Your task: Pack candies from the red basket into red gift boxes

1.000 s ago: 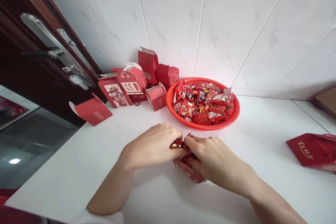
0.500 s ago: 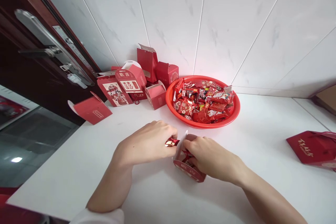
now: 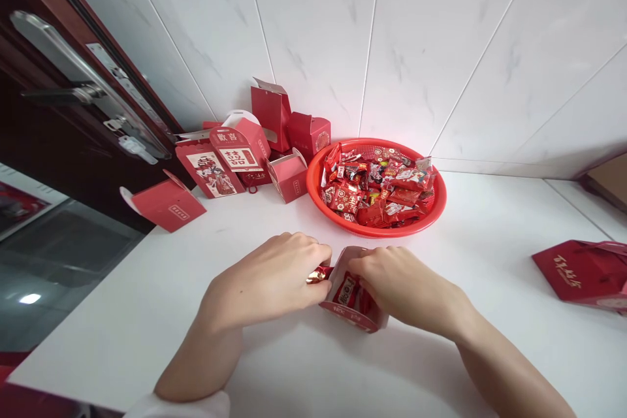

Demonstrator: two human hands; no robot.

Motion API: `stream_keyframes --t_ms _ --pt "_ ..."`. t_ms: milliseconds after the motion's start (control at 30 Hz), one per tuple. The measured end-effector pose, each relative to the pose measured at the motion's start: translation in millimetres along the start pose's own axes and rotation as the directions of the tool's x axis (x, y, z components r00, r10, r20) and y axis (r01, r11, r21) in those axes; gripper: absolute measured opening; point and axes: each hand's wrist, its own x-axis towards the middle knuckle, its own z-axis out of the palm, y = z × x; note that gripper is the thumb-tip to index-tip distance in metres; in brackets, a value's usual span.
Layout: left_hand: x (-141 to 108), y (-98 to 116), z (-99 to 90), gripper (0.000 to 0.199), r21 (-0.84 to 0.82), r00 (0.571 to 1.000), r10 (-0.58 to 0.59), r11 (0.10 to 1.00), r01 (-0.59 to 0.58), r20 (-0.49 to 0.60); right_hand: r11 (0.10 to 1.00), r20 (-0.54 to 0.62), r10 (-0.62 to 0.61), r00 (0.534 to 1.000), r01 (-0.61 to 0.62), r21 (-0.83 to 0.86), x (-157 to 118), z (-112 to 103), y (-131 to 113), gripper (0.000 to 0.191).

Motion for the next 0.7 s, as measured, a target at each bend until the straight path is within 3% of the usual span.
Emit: stream_keyframes --t_ms 200,333,433,567,633,700 --pt "0.2 5.1 -2.1 0.024 -0.012 1.000 0.016 1.000 -0.016 0.014 0.975 0.157 -0.041 0.987 0.074 -0.210 3.8 0.9 -6.8 0.017" --pt "0.6 4.2 -1.6 0.025 -0.009 1.000 0.021 1.000 -0.021 0.014 0.978 0.288 -0.072 0.955 0.124 -0.169 7.9 3.8 -5.3 0.012" --pt "1.1 3.2 -1.1 0.026 -0.007 1.000 0.021 1.000 -0.021 0.016 0.993 0.226 -0.070 0.972 0.089 -0.075 7.6 1.3 1.3 0.015" --pt "1.9 4.2 -1.6 0.027 0.001 1.000 -0.005 1.000 0.005 0.017 0.988 -0.006 -0.031 1.000 0.031 0.152 4.3 -4.2 5.9 0.044" --pt "2.1 5.4 -2.2 0.027 0.014 1.000 -0.011 1.000 0.011 0.016 0.990 -0.026 0.006 1.000 -0.002 0.142 2.8 -4.2 3.6 0.043" --pt "2.0 6.4 -2.6 0.026 0.026 1.000 -0.012 1.000 0.011 0.024 1.000 0.042 -0.007 0.999 0.006 0.014 1.2 -3.5 -0.3 0.029"
